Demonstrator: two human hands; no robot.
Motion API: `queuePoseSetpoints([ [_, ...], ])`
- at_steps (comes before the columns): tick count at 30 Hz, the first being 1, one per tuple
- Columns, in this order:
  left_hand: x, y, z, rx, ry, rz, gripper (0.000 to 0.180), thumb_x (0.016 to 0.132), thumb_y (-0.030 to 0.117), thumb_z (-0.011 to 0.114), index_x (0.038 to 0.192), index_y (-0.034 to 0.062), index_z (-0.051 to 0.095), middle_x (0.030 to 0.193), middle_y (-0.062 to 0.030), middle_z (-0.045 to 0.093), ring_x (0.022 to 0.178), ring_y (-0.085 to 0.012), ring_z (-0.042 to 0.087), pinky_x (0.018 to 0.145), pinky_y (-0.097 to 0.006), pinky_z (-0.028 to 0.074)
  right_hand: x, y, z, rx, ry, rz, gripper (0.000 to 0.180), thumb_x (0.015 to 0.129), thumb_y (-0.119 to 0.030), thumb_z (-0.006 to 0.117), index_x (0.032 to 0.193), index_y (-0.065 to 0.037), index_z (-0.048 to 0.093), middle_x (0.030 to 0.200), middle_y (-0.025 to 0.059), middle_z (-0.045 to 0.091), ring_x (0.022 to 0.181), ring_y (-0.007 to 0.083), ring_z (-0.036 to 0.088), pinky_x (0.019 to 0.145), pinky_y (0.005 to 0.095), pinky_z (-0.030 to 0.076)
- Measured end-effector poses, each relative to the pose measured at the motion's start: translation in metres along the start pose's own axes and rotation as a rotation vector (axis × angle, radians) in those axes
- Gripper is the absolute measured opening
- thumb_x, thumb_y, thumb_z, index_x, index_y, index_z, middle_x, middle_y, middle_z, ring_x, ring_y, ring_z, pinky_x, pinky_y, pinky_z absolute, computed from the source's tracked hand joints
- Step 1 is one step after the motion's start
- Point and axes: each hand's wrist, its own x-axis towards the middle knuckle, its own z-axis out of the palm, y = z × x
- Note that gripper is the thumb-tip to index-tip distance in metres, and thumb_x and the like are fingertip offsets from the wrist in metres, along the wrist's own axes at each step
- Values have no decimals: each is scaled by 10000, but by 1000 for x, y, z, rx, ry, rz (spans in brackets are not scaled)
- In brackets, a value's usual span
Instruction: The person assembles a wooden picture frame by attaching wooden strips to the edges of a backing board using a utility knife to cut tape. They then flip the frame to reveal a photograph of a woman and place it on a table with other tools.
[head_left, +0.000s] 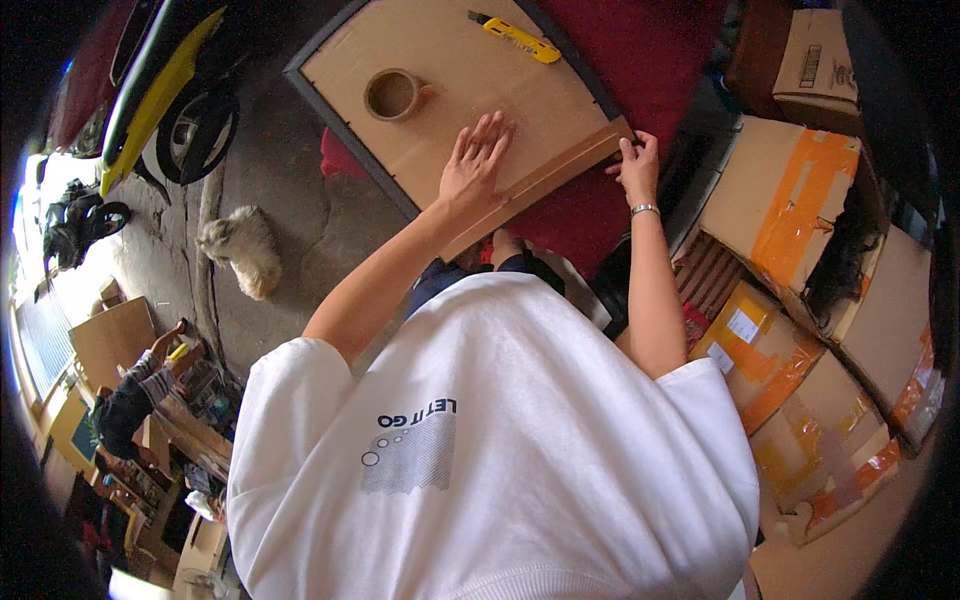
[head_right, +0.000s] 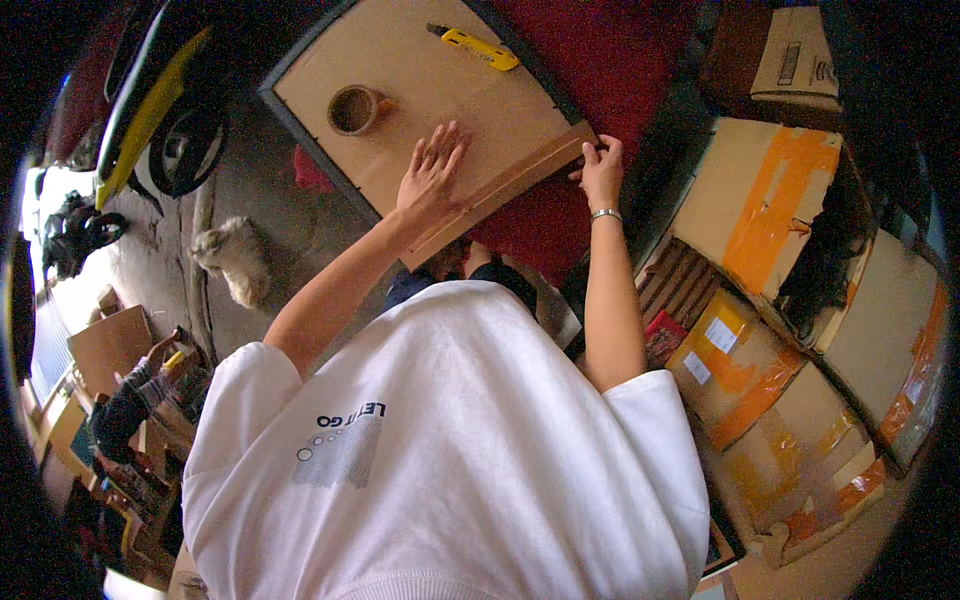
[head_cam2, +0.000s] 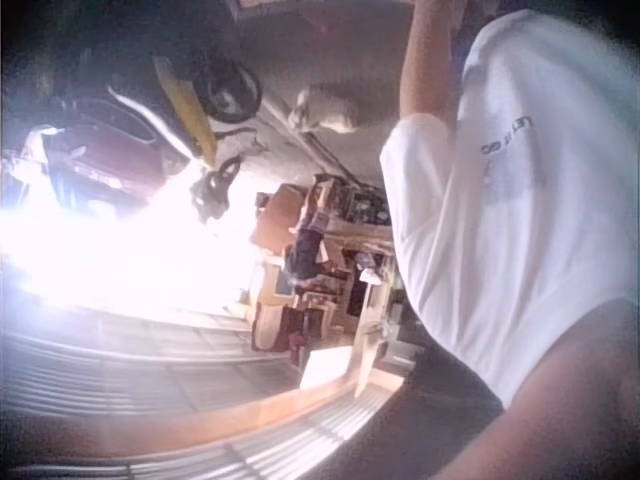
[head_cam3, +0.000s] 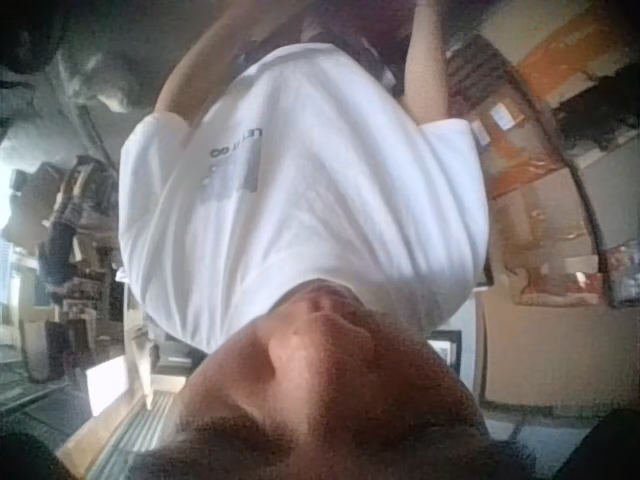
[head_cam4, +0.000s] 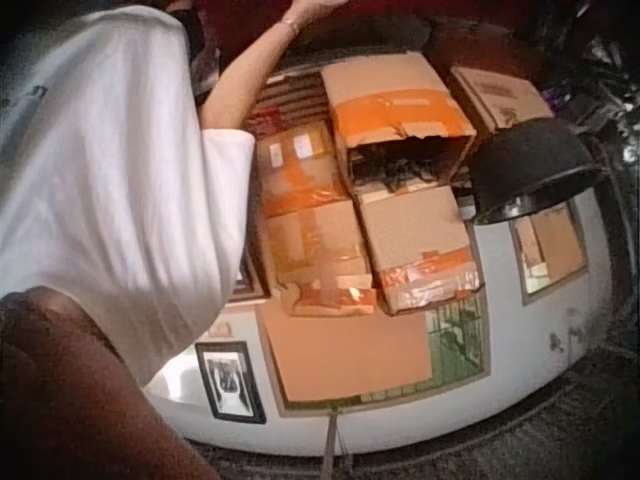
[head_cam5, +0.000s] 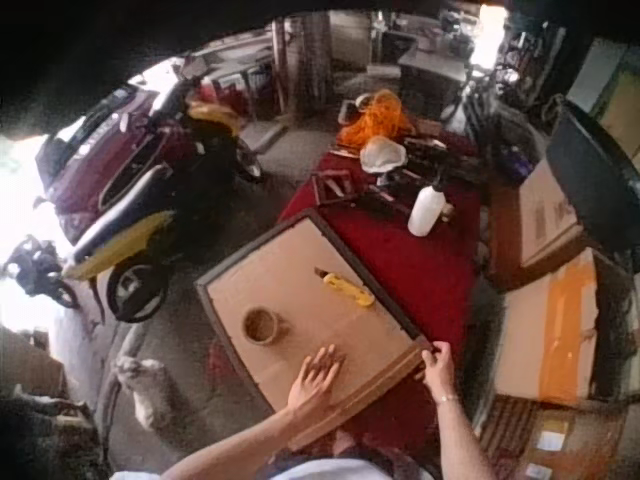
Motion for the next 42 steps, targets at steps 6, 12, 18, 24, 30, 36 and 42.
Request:
queuePoseSetpoints([
  [6,-63,-33,16,36,-48,9,1300,653,528,860,1624,142,86,1697,-108,75,1567,-290,70,1273,-476,104,-5,-3,1,-29,33,8,410,1032,-239,577,1348,-42,406,1195,190,651,606,195,695,466,278,494],
  [12,-91,-43,13,155,-143,27,1305,646,530,861,1622,139,90,1697,-102,77,1567,-288,71,1275,-474,101,-1,5,4,-28,56,-30,434,1023,-259,601,1332,-17,417,1180,200,662,588,191,691,443,264,461],
  [18,-114,-53,17,-245,268,-303,980,721,282,866,1511,56,331,1634,-193,247,1519,-356,226,1229,-514,192,-12,5,18,-600,531,-484,484,932,-302,727,1238,-1,503,1160,223,634,721,326,670,705,452,546],
  [24,-174,-20,91,-1280,336,-886,551,882,258,777,1259,-52,522,1196,-221,639,1095,-323,630,895,-417,522,-118,-15,122,-723,-426,-884,294,794,-288,797,920,-91,620,919,96,671,956,319,640,825,461,478],
  [30,-157,-10,106,-1282,316,-830,517,886,336,775,1112,-74,556,981,-197,669,876,-256,638,753,-367,520,-133,-31,157,-861,-572,-824,328,803,-298,802,927,-82,588,880,108,697,907,347,663,840,460,450],
  [36,-154,-11,110,-1110,305,-858,602,867,397,763,1126,-99,543,1020,-305,680,949,-410,688,806,-453,532,-149,-30,174,-886,-435,-554,380,774,-277,836,982,-87,580,948,111,685,988,336,642,894,495,426],
  [42,-150,-6,109,-1011,344,-859,558,894,382,733,1100,-97,536,954,-330,682,909,-462,689,780,-476,537,-211,3,190,-625,231,-522,1106,629,-406,948,1478,-114,302,1532,333,256,1426,473,281,1113,612,289],
])
